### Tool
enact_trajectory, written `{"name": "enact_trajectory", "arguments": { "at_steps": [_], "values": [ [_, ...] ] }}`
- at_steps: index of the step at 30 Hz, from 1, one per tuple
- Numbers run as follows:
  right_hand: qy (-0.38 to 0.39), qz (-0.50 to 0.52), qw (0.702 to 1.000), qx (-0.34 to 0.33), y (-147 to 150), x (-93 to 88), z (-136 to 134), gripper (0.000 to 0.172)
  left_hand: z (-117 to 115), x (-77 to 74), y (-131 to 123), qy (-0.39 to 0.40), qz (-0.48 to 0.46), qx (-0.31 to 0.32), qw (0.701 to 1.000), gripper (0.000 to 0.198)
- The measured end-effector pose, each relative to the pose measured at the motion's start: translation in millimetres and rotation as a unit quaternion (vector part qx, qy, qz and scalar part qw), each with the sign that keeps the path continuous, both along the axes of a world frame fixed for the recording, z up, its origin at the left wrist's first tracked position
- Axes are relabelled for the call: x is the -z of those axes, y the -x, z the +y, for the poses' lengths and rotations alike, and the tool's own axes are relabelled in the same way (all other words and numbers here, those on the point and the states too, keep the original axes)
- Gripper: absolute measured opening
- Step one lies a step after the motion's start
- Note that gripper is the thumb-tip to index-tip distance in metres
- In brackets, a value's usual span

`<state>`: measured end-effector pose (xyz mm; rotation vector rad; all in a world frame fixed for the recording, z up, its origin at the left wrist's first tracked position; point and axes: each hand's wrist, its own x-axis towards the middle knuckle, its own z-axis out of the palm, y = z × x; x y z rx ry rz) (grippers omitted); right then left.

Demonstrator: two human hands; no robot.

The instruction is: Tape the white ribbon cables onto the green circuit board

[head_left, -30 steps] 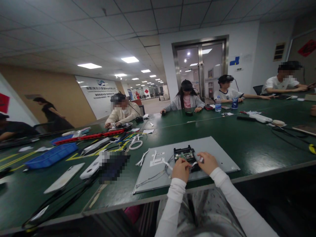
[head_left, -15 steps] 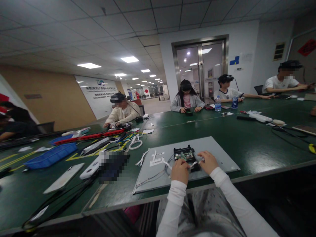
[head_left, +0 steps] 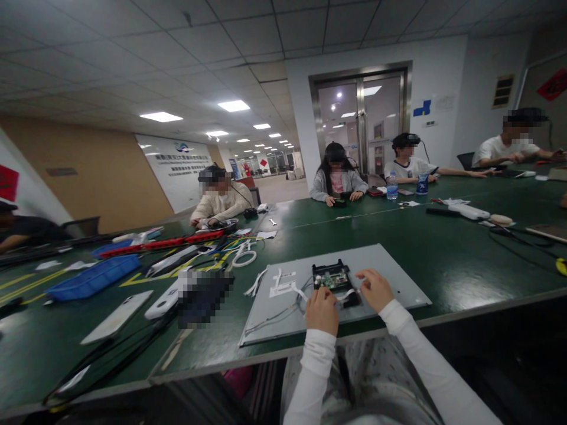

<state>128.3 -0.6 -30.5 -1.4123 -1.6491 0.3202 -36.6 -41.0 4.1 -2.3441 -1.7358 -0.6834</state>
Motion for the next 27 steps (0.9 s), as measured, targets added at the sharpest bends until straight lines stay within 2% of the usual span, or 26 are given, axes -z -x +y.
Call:
{"name": "enact_trajectory", "arguments": {
  "at_steps": [14,18,20,24,27],
  "values": [
    [0.028,-0.030,0.998,0.057,-2.1,5.6,4.3,0.031,7.4,9.4,2.5,0.013,-0.007,-0.053,0.998,0.021],
    [0.021,-0.023,0.999,0.037,-1.7,3.0,2.9,0.032,5.9,7.6,2.4,0.015,-0.006,-0.059,0.998,0.022],
    [0.004,-0.006,1.000,0.012,-1.3,1.4,1.5,0.031,4.3,5.5,2.0,0.013,-0.003,-0.037,0.999,0.024],
    [-0.005,0.027,0.999,-0.017,-0.3,-0.8,-1.1,0.029,1.0,1.0,1.8,0.014,0.010,0.058,0.998,0.027],
    [0.004,0.039,0.999,-0.032,0.6,-1.4,-2.2,0.031,-0.1,-0.8,2.2,0.032,0.015,0.085,0.996,0.028]
  ]
}}
